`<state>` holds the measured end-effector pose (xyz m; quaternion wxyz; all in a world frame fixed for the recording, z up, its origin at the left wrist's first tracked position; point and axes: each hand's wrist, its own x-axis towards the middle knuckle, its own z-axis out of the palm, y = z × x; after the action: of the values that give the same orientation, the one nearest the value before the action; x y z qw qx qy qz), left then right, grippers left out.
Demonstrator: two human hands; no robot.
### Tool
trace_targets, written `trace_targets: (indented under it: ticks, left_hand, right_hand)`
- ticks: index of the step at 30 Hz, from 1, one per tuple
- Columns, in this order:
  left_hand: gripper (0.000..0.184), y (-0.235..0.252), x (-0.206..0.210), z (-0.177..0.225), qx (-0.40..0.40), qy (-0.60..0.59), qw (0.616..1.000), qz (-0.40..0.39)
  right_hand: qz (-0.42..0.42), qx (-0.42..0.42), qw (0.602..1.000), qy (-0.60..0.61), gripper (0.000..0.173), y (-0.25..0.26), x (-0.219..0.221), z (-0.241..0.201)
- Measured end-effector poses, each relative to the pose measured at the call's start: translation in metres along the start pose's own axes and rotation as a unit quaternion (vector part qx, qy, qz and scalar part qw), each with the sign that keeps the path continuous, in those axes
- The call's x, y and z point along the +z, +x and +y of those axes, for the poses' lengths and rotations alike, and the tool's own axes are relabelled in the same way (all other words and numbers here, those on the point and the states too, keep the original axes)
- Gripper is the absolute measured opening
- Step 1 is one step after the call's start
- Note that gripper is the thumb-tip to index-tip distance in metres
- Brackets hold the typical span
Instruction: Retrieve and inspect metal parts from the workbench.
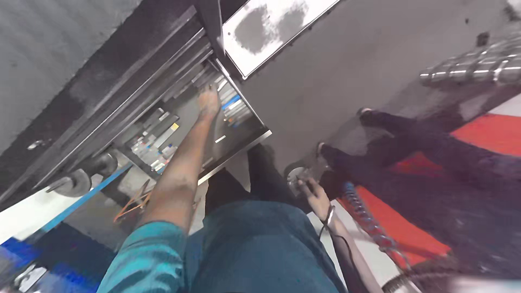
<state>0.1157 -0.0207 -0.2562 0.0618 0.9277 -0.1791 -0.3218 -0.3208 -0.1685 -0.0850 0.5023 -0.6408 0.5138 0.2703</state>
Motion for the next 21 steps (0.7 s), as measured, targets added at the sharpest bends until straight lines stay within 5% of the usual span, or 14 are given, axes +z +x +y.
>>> trace_targets:
  ticks: [7,11,13,16,19,21]
  left_hand:
    - [0.039,0.009,-0.013,0.002,-0.002,0.015,0.999,-0.043]
    - [0.047,-0.023,-0.035,-0.021,-0.017,-0.181,0.983,-0.013]
    - [0.049,-0.061,-0.053,-0.021,-0.028,-0.355,0.934,0.001]
    - [0.035,-0.153,-0.101,0.003,0.004,-0.599,0.801,-0.024]
    - [0.026,-0.237,-0.145,0.019,0.101,-0.691,0.716,0.003]
    - [0.025,-0.278,-0.169,0.020,0.165,-0.699,0.693,0.058]
  right_hand:
    - [0.015,0.003,1.000,-0.016,0.036,-0.008,-0.011,-0.006]
    - [-0.001,-0.012,0.994,-0.109,0.040,-0.003,-0.013,-0.050]
    - [0.001,-0.082,0.989,-0.124,0.041,-0.005,-0.006,-0.090]
    - [-0.033,-0.221,0.971,-0.087,0.051,-0.017,0.016,-0.162]
    - [-0.067,-0.373,0.924,-0.044,0.061,-0.046,0.045,-0.229]
    - [-0.102,-0.457,0.884,-0.017,0.047,-0.079,0.058,-0.270]
